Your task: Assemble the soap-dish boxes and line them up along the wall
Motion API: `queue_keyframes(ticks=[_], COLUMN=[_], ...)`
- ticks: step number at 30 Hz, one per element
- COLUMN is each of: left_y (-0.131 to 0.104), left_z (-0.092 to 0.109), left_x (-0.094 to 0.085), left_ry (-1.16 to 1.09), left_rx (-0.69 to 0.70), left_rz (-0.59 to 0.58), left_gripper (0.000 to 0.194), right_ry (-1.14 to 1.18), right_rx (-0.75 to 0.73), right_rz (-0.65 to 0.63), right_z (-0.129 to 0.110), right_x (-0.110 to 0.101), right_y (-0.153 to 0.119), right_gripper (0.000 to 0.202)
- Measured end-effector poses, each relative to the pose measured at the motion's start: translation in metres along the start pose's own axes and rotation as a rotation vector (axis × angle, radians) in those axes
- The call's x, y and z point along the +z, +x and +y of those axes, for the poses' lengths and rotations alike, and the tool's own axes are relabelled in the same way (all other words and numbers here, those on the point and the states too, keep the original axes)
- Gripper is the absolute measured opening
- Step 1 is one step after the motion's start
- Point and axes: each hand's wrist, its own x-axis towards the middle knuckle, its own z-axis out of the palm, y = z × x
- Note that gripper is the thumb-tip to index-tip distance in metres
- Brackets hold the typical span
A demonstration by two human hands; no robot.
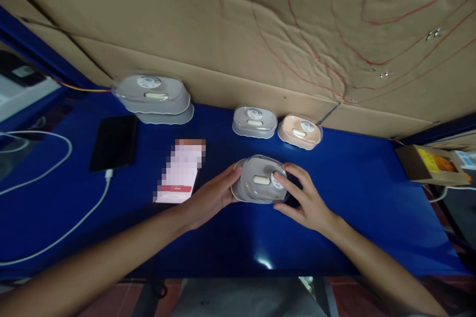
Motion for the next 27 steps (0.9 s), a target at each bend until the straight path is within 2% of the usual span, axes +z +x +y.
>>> queue_keyframes(ticks=[7,18,27], left_y=[-0.0014,-0.0024,-0.0022], left_z=[0.0015,0.0022,0.0024], left_x=[0.0021,0.0060,0.0035], left_ry=[0.036,0.047,0.110], left_rx=[-0.005,0.012,0.032], left_rz=[-0.017,-0.010,-0.005], left_gripper=[0.053,0.054,0.054], right_ry=[-0.029,-0.095,-0.042], right_rx=[-0.039,-0.088,-0.024], right_rz=[0.044,0.062,0.077], right_z=[0.0041,0.0059,0.0051], right_x=[-0.0012,-0.0006,0.0000], right_y=[0.0001,-0.0029,-0.0008], right_gripper=[0.087,0.075,0.075])
